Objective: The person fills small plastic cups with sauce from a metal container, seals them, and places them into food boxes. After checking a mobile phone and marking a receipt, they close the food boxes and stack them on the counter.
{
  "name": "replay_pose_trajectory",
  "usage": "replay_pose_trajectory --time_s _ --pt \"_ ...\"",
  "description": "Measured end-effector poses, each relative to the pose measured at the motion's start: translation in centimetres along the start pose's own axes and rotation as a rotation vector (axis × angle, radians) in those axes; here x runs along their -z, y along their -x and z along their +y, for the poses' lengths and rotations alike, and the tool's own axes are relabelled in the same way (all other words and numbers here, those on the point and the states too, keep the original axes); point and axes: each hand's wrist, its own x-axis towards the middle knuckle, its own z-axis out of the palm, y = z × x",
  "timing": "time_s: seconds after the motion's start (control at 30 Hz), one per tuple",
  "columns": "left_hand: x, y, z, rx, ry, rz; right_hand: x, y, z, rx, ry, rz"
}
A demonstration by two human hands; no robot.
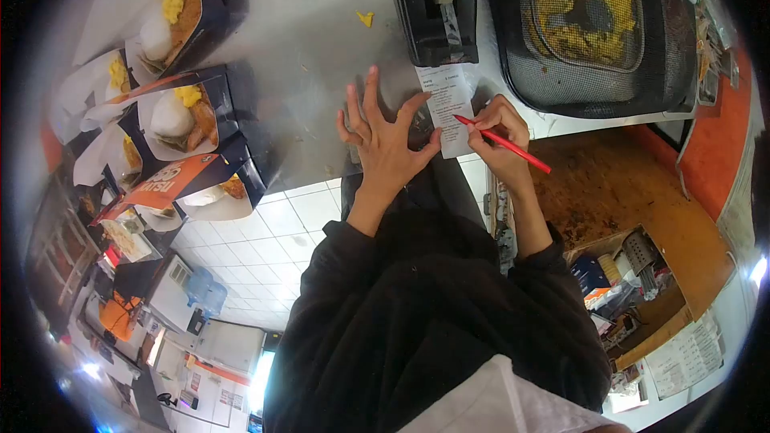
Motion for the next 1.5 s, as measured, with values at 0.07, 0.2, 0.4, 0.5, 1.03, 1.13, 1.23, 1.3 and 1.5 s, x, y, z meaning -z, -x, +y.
replay_pose_trajectory --time_s 0.07,0.2,0.4,0.5,1.03,1.13,1.23,1.3,1.5 --pt "0.0 -0.1 0.0 -0.007 0.018 0.015 0.1 -0.2 -0.2 0.007 0.027 -0.021" --pt "0.0 -0.1 0.0 0.005 0.013 -0.011 0.1 -0.6 -0.4 0.017 0.104 -0.061" --pt "0.2 -0.2 0.1 0.013 0.026 -0.028 -0.1 0.2 0.4 0.063 0.079 0.011" --pt "0.0 -0.1 0.1 0.012 0.021 -0.012 -0.1 0.0 -0.1 0.035 0.070 -0.036" --pt "0.1 -0.1 0.3 0.019 0.044 -0.017 0.2 0.1 -0.7 0.012 0.092 -0.073" --pt "0.1 0.0 0.2 0.018 0.030 -0.019 0.4 0.3 -0.5 0.010 0.075 -0.067" --pt "0.1 0.0 0.2 0.017 0.029 -0.016 0.5 0.3 -0.3 -0.003 0.100 -0.122" --pt "0.1 -0.1 0.2 0.023 0.033 -0.014 0.1 0.4 0.2 0.075 0.053 0.038" --pt "-0.2 -0.1 0.1 0.014 0.032 -0.004 -1.9 -0.1 -0.1 0.063 0.086 0.050"
